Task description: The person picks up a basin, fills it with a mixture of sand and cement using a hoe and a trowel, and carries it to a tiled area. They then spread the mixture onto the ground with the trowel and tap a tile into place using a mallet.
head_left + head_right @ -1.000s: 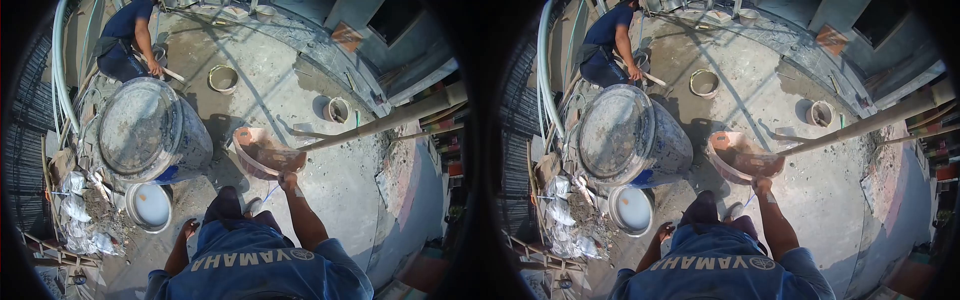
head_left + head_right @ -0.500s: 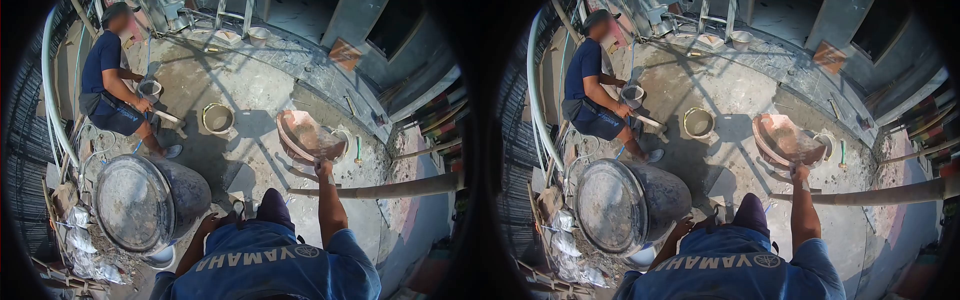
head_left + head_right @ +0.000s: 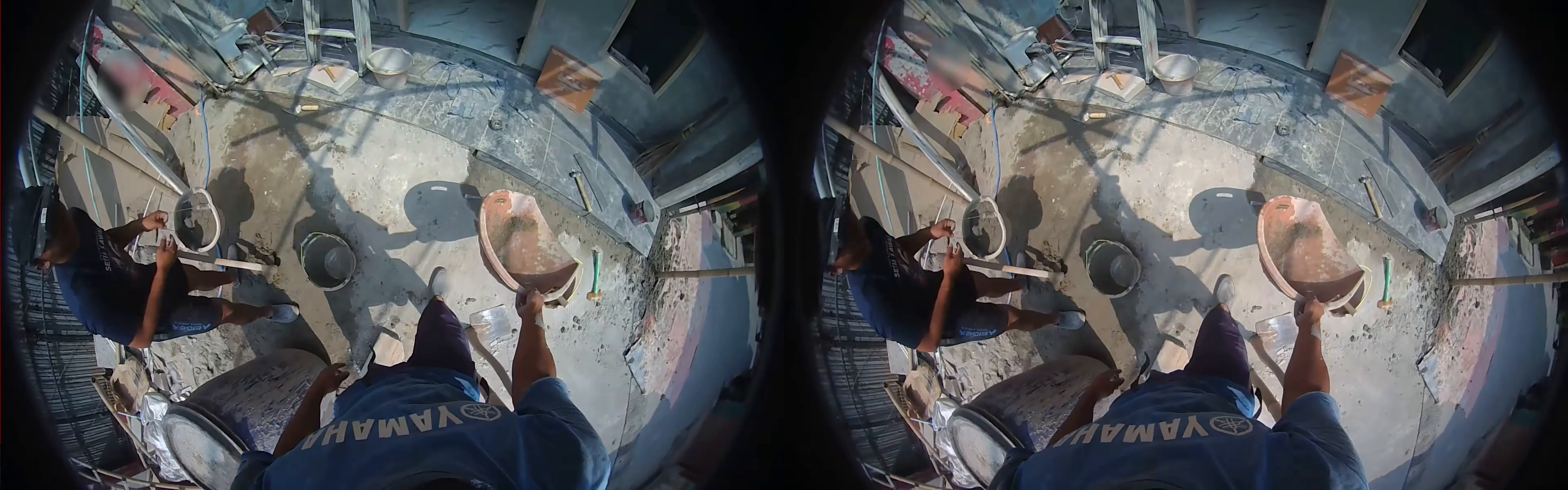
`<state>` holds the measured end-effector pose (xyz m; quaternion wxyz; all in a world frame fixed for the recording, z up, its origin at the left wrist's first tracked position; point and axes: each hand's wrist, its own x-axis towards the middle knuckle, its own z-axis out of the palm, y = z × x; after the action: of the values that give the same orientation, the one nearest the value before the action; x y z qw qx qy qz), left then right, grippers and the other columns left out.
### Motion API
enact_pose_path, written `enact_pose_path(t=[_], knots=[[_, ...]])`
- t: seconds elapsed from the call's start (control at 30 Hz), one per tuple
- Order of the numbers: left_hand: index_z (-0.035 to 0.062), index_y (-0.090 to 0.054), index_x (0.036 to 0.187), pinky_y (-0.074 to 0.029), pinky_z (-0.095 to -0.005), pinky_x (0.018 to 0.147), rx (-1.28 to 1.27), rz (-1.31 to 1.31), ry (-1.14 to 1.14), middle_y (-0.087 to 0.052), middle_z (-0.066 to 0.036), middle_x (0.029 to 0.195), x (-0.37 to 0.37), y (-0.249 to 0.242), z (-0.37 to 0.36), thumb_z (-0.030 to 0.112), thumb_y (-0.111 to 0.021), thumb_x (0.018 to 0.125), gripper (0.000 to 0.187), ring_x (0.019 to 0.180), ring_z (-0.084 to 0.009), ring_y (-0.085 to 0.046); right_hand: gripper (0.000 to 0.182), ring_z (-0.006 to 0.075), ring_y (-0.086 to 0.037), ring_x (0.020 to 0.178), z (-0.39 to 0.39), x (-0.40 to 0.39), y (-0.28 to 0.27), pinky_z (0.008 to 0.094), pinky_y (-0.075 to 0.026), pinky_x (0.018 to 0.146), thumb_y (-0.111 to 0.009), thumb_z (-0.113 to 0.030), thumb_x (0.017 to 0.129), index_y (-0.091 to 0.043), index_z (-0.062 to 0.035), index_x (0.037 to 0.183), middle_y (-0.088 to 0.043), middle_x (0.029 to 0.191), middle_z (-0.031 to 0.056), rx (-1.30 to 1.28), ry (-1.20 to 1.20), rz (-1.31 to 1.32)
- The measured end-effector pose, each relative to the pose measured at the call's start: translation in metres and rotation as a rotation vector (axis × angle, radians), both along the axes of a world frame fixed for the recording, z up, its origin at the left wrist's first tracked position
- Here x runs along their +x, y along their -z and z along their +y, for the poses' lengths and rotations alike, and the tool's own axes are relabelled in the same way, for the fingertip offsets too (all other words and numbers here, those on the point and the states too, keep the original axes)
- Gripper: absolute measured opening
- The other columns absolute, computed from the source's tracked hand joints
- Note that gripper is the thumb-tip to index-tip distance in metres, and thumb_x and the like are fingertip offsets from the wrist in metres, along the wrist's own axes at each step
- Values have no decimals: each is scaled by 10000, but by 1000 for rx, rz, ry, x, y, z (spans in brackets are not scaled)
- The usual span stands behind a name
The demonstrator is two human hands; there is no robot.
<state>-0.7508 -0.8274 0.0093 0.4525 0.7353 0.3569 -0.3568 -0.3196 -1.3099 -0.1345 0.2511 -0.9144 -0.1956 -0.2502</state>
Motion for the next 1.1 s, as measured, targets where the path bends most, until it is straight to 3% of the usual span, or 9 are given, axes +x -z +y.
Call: enact_pose_path(t=[0.07, 0.17, 0.27, 0.33, 0.4, 0.47, 0.6, 0.8, 1.1], knots=[[26, -457, 1305, -489, -367, 817, 101, -84, 193, -634, -189, 1079, 47, 0, 15, 325, -593, 854, 557, 930, -271, -639, 512, 411, -604, 752, -10, 28, 16, 423, -518, 708, -694, -208, 766, -501, 28, 1178, -597, 981, 252, 516, 89, 1057], [25, -441, 1316, -487, -344, 820, -29, -206, -52, -637, -179, 1071, 159, -54, 34, 306, -587, 859, 556, 932, -253, -639, 562, 399, -551, 1032, 19, 93, -8, 407, -430, 938, -592, -365, 833, -492, -13, 1259, -536, 1200, 268, 23, 526, 958], [18, -450, 1307, -480, -337, 841, -37, -310, -92, -636, -178, 1068, 249, -97, 46, 290, -582, 855, 544, 942, -255, -637, 690, 388, -446, 1203, 53, 138, -46, 429, -364, 997, -548, -480, 835, -440, 12, 1306, -463, 1296, 279, -128, 189, 886], [18, -467, 1298, -476, -336, 855, 25, -328, 11, -630, -182, 1087, 289, -105, 53, 277, -569, 858, 521, 977, -250, -629, 721, 411, -485, 1159, 88, 165, -40, 456, -408, 944, -553, -496, 816, -366, -74, 1370, -508, 1245, 270, 243, 349, 1114], [-2, -546, 1178, -485, -355, 822, 29, -391, 34, -636, -181, 1023, 312, -90, 67, 275, -559, 860, 423, 941, -295, -627, 808, 416, -482, 1158, 145, 182, -90, 449, -400, 961, -610, -475, 791, -288, -49, 1397, -495, 1236, 300, 51, 334, 1057], [-21, -583, 1008, -487, -379, 755, 334, -767, 634, -632, -172, 918, 332, -46, 96, 281, -552, 864, 336, 857, -350, -613, 829, 407, -494, 1150, 188, 196, -122, 441, -403, 964, -644, -461, 774, -301, -13, 1381, -501, 1232, 295, 52, 294, 1099], [-2, -593, 909, -472, -411, 680, 118, -238, 254, -625, -172, 865, 410, -85, 133, 264, -544, 858, 275, 791, -379, -594, 783, 399, -520, 1124, 238, 227, -123, 439, -419, 951, -644, -460, 777, -357, -4, 1345, -522, 1219, 277, -182, 256, 1133], [18, -591, 1118, -498, -373, 762, 112, -531, -102, -646, -178, 1004, 461, -50, 247, 136, -574, 821, 320, 865, -293, -640, 628, 368, -548, 1103, 314, 286, -158, 431, -436, 931, -638, -455, 788, -513, -10, 1214, -555, 1189, 252, -246, 276, 1303], [77, -586, 1203, -483, -384, 826, -239, -221, 73, -641, -180, 1062, 504, -70, 399, 214, -682, 760, 474, 946, -293, -633, 519, 238, -663, 788, 470, 374, -215, 349, -507, 730, -626, -382, 839, -541, -4, 1184, -661, 910, 202, -46, 90, 1190]])
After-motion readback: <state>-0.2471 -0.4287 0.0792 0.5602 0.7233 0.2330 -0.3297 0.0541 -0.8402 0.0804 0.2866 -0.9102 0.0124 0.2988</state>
